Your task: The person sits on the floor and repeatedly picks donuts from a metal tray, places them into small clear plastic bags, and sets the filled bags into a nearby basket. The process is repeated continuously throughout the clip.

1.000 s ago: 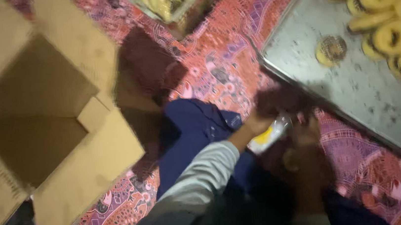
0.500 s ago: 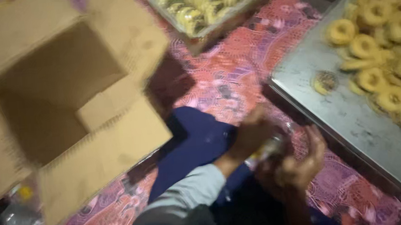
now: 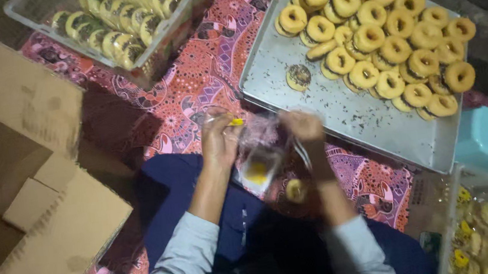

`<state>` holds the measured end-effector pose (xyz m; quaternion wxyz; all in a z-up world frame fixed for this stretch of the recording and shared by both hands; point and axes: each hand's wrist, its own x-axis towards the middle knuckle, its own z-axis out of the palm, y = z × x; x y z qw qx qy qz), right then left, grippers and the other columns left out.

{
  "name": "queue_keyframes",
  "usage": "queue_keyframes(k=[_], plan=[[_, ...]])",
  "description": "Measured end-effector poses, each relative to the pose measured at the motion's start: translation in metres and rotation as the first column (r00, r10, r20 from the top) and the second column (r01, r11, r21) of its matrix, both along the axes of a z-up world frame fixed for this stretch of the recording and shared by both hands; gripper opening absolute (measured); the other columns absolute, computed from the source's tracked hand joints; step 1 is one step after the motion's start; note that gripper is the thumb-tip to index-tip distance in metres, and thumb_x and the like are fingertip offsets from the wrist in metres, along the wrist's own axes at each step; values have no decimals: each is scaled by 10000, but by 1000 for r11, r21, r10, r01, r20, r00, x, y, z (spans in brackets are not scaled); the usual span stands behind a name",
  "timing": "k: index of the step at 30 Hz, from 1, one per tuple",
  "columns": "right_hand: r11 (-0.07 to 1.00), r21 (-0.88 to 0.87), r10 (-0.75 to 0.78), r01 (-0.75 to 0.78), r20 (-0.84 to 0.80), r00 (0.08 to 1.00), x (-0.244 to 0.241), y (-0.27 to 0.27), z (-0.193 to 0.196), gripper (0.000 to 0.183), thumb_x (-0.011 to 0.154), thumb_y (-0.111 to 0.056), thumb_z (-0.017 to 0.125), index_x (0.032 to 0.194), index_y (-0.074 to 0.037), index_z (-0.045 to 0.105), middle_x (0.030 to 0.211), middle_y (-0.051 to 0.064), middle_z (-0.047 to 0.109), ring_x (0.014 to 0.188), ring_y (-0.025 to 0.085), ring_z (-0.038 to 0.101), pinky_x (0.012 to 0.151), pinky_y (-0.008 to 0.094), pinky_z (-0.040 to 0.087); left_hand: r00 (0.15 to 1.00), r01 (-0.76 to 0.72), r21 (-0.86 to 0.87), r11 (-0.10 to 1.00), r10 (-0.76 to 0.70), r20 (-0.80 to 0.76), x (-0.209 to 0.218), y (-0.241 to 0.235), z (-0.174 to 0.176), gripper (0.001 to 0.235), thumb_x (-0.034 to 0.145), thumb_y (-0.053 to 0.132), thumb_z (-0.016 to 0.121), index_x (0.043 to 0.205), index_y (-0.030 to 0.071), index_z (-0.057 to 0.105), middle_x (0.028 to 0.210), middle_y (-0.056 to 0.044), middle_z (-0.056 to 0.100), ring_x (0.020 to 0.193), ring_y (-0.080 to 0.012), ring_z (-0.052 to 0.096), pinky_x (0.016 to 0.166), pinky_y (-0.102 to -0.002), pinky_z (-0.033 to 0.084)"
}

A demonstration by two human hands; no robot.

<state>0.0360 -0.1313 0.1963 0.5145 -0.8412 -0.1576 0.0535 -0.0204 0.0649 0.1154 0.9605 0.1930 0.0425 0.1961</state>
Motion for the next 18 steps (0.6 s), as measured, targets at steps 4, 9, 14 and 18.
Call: queue_keyframes(k=[4, 9, 14, 18], plan=[[805, -523, -213, 280, 187, 959, 106, -4, -19, 692, 767, -492, 903, 1117, 61, 676, 1114, 267, 677, 986, 377, 659, 845, 461, 529, 974, -11, -309, 951, -60, -218, 1, 26, -13, 180, 1007, 286, 603, 1045, 111, 607, 992, -87, 681, 938, -288, 702, 959, -530, 570], [928, -331, -168, 172, 40, 985, 108, 20, -10, 721, 757, -418, 901, 1232, 57, 638, 1143, 209, 706, 1014, 271, 688, 898, 370, 540, 980, -16, -461, 887, -78, -185, 14, 46, -7, 602, 1044, 586, 404, 1156, 30, 605, 1079, -201, 642, 1012, -393, 640, 959, -608, 538], [865, 457, 378, -207, -321, 869, 4, 9, 25, 679, 731, -170, 868, 1333, -43, 580, 1127, 45, 709, 992, 116, 681, 881, 275, 566, 965, -131, -624, 770, -44, -257, 13, 54, -36, 648, 1038, 574, 328, 1296, 34, 574, 1222, -320, 615, 1153, -453, 590, 944, -588, 522], [959, 39, 280, -279, -16, 960, -34, 13, 26, 577, 727, -182, 871, 1247, -17, 684, 1130, 103, 750, 1007, 186, 703, 903, 310, 560, 971, 122, -358, 926, -37, 234, 11, 28, -37, 623, 997, 596, 398, 1289, 65, 545, 1221, -190, 620, 1160, -418, 570, 943, -591, 546]])
